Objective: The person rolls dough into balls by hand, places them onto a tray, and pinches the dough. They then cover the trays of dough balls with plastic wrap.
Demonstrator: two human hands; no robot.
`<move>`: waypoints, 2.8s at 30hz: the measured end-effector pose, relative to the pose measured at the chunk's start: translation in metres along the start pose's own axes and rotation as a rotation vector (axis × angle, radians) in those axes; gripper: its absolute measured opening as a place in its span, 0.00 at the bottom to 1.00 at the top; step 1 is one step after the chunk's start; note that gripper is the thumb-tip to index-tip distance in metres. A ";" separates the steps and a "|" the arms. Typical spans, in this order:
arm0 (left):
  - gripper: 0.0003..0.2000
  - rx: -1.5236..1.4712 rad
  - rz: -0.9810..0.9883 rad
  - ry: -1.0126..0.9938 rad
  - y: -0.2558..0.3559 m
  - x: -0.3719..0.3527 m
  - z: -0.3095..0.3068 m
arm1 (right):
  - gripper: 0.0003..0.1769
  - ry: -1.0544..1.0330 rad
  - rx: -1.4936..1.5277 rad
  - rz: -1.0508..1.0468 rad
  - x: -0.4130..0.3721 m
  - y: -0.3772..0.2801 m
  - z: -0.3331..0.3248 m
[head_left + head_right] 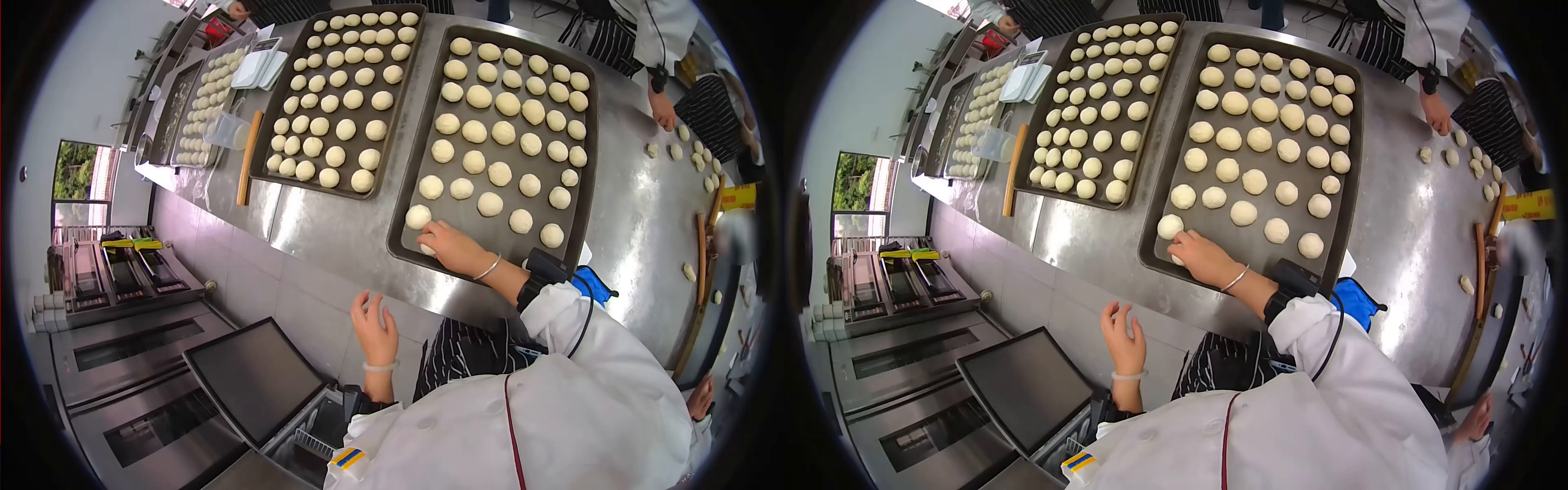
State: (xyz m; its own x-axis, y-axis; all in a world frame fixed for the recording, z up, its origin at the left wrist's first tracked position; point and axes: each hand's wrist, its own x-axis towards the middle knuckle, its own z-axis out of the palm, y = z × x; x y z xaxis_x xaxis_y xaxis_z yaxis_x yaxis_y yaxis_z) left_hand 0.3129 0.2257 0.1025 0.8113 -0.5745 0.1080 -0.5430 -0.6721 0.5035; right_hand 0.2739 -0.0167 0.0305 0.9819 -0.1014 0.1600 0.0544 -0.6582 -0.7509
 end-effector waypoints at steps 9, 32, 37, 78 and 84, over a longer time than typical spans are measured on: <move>0.14 -0.081 0.078 -0.079 0.005 0.015 0.011 | 0.24 0.334 -0.092 0.298 -0.011 0.008 -0.020; 0.11 -0.304 0.387 -0.255 0.157 0.048 0.058 | 0.13 1.036 -0.375 1.075 -0.314 0.061 -0.239; 0.11 -0.295 0.305 -0.253 0.199 0.022 0.078 | 0.16 0.961 -0.554 1.002 -0.375 0.170 -0.353; 0.11 -0.360 -0.031 -0.142 0.060 -0.048 0.023 | 0.25 0.021 -0.220 0.168 -0.065 0.021 -0.048; 0.12 -0.400 -0.010 -0.201 0.052 -0.039 0.020 | 0.25 0.097 -0.364 0.169 -0.066 0.001 -0.061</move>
State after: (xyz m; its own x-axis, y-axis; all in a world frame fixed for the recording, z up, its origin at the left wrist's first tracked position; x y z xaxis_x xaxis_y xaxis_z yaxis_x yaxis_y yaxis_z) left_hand 0.2485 0.2041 0.1071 0.7367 -0.6746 -0.0472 -0.3768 -0.4674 0.7997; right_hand 0.1979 -0.0560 0.0582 0.9488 -0.2893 0.1267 -0.1910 -0.8452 -0.4992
